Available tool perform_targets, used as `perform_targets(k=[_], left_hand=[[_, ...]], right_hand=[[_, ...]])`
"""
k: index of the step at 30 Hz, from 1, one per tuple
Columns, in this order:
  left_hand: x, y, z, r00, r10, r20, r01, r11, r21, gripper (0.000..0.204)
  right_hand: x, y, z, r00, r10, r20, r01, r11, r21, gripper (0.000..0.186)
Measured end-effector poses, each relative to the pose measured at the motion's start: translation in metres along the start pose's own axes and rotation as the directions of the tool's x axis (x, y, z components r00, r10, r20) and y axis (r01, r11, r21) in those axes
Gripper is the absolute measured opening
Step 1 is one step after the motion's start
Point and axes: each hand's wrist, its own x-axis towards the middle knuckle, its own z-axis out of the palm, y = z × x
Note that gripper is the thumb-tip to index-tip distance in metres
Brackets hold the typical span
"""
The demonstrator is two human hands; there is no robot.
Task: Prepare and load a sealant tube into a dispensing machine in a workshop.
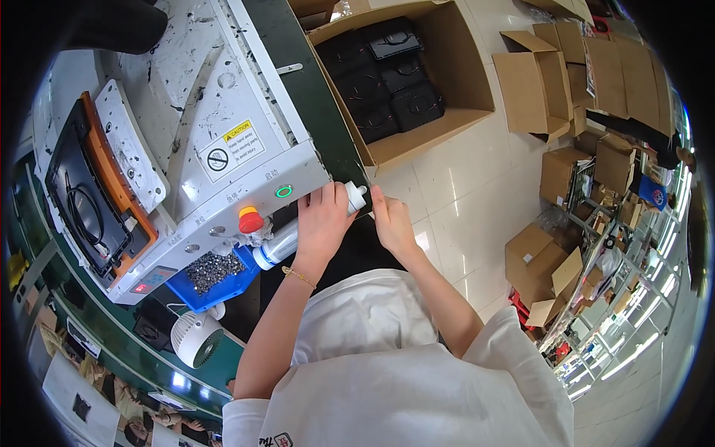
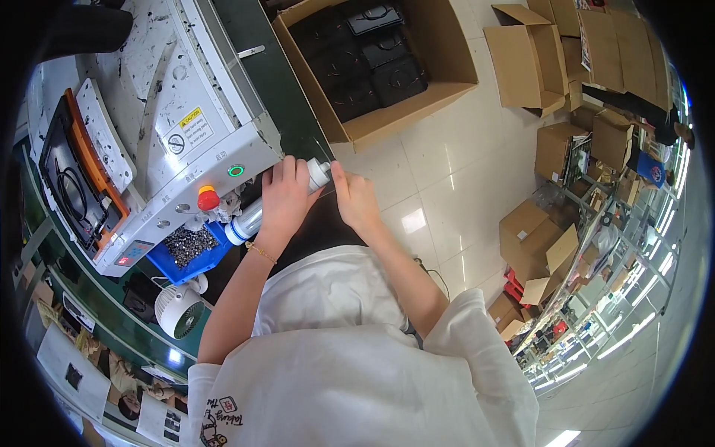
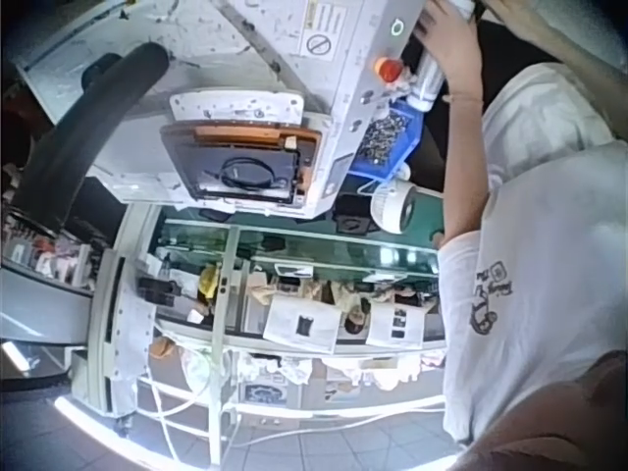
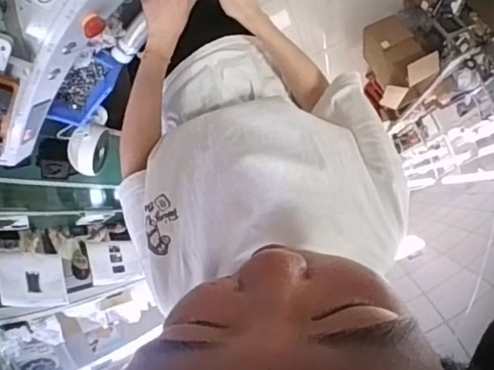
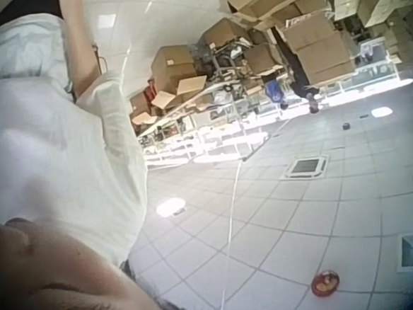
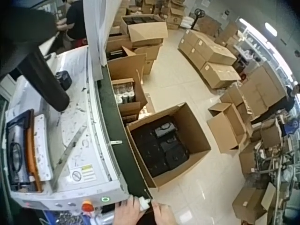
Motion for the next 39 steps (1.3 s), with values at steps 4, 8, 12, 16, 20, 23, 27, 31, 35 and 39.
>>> perform_targets(k=[4, 8, 12, 16, 20, 23, 27, 31, 35, 39], left_hand=[[0.001, 0.001, -0.001, 0.999, 0.042, 0.0, -0.042, 0.999, 0.026, 0.049], [-0.001, 0.0, 0.0, 0.999, 0.042, -0.011, -0.042, 0.998, 0.036, 0.048], [-0.002, 0.0, 0.0, 0.999, 0.036, -0.005, -0.036, 0.999, 0.032, 0.047], [-0.001, 0.0, -0.002, 0.999, 0.037, -0.011, -0.037, 0.999, 0.009, 0.048], [-0.001, 0.0, -0.002, 0.999, 0.038, -0.009, -0.038, 0.999, 0.007, 0.049], [-0.001, -0.001, -0.001, 0.999, 0.039, -0.007, -0.039, 0.999, 0.007, 0.049], [0.002, -0.003, 0.001, 0.997, 0.07, 0.015, -0.07, 0.997, 0.018, 0.046], [0.004, -0.004, -0.002, 0.986, 0.106, 0.129, -0.116, 0.991, 0.072, 0.046], [0.004, -0.007, -0.003, 0.982, 0.141, 0.126, -0.148, 0.988, 0.043, 0.045], [0.007, -0.008, -0.002, 0.98, 0.152, 0.13, -0.156, 0.988, 0.014, 0.045]], right_hand=[[0.0, 0.005, -0.004, 0.998, 0.038, 0.04, -0.037, 0.999, -0.022, 0.068], [-0.004, 0.007, -0.002, 0.996, 0.07, 0.054, -0.07, 0.998, -0.004, 0.069], [-0.006, 0.011, 0.0, 0.994, 0.08, 0.07, -0.079, 0.997, -0.016, 0.071], [-0.007, 0.013, 0.001, 0.993, 0.095, 0.069, -0.095, 0.995, -0.002, 0.072], [-0.007, 0.016, 0.001, 0.996, 0.071, 0.057, -0.071, 0.997, -0.005, 0.072], [-0.009, 0.009, 0.001, 0.996, 0.068, 0.053, -0.067, 0.998, -0.016, 0.071], [-0.01, 0.005, 0.006, 1.0, 0.011, -0.02, -0.013, 0.99, -0.137, 0.066], [-0.001, -0.005, 0.008, 1.0, 0.017, -0.025, -0.021, 0.987, -0.16, 0.062], [-0.009, 0.008, 0.005, 0.999, 0.053, -0.011, -0.055, 0.98, -0.193, 0.062], [-0.005, 0.006, 0.003, 0.997, 0.071, 0.017, -0.066, 0.976, -0.207, 0.064]])
